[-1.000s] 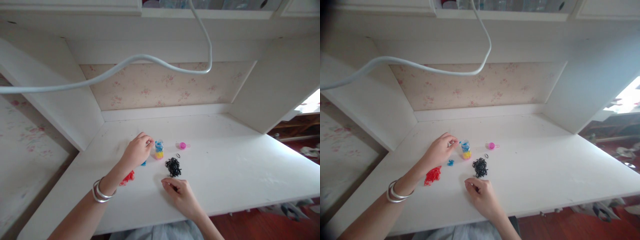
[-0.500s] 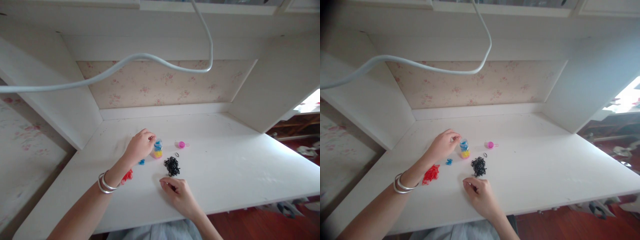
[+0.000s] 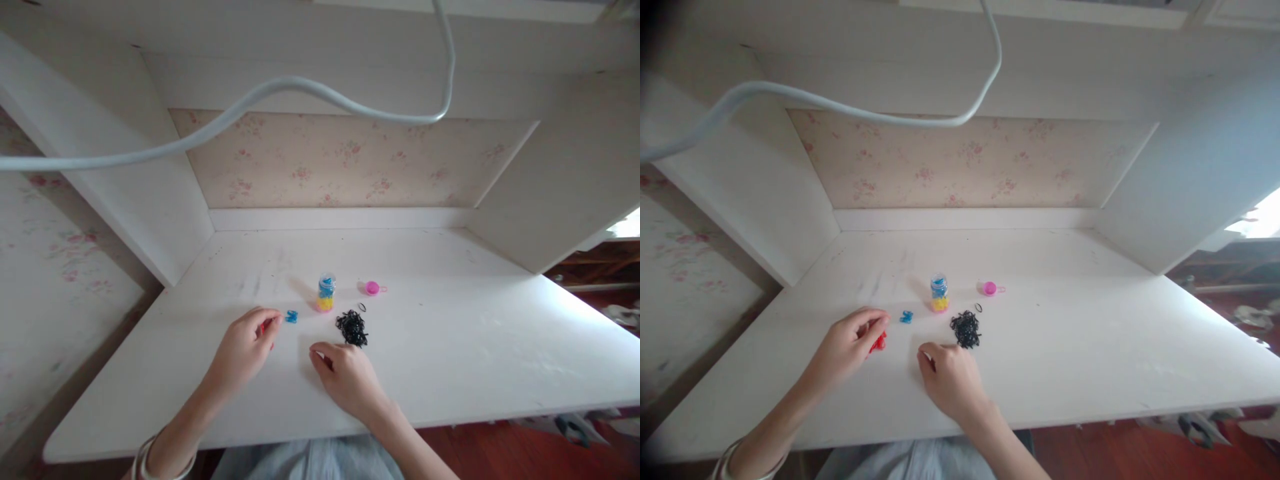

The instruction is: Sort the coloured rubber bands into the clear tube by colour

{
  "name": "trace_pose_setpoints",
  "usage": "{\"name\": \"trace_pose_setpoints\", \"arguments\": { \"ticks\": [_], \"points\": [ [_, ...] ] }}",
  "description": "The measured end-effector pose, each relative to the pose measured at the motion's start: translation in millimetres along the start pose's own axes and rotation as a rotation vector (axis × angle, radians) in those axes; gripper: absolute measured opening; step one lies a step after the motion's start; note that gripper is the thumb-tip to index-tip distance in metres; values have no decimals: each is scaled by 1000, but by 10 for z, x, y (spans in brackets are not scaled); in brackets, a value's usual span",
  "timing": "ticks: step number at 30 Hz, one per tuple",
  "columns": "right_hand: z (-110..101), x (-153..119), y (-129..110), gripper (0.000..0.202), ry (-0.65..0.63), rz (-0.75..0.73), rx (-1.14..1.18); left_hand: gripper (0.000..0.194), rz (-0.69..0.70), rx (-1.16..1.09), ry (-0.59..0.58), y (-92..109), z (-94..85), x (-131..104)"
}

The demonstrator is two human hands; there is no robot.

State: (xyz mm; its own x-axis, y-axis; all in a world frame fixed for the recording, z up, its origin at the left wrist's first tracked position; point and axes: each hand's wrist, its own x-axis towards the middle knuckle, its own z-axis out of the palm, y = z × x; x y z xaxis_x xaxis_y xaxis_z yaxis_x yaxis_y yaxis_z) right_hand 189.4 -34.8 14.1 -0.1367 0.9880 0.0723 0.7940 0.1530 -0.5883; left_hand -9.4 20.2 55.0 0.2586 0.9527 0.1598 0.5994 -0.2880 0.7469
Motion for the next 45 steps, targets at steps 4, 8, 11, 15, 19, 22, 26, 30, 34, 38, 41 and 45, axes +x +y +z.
{"name": "trace_pose_setpoints", "arguments": {
  "ticks": [4, 8, 11, 15, 19, 22, 26, 30, 34, 38, 41, 45],
  "points": [
    [28, 297, -200, 27, -32, 22, -232, 26, -2, -36, -42, -228, 253, -293],
    [114, 562, -300, 30, -75, 53, -386, 26, 16, -43, -78, -356, 425, -451],
    [173, 683, -319, 31, -101, 74, -439, 26, 5, -69, -69, -383, 448, -483],
    [219, 744, -300, 35, -99, 58, -485, 25, 13, -83, -65, -392, 428, -488],
    [216, 734, -252, 36, -61, 41, -508, 25, 8, -92, -80, -410, 419, -493],
    [180, 705, -213, 34, -7, 36, -484, 26, -1, -92, -84, -424, 422, -497],
    [99, 646, -177, 26, 52, 23, -353, 27, -1, -88, -76, -416, 415, -504],
    [-58, 571, -171, 21, 114, 7, -133, 27, 9, -72, -94, -380, 390, -509],
    [-348, 537, -173, 26, 218, 33, 47, 27, 19, -33, -106, -368, 385, -503],
    [-657, 607, -135, 29, 381, 71, 37, 24, 31, -19, -112, -377, 401, -499],
    [-781, 704, -87, 28, 442, 61, -58, 24, 37, -8, -112, -374, 408, -498],
    [-802, 813, -53, 28, 415, 40, -188, 25, 37, 5, -113, -365, 407, -495]
  ]
}}
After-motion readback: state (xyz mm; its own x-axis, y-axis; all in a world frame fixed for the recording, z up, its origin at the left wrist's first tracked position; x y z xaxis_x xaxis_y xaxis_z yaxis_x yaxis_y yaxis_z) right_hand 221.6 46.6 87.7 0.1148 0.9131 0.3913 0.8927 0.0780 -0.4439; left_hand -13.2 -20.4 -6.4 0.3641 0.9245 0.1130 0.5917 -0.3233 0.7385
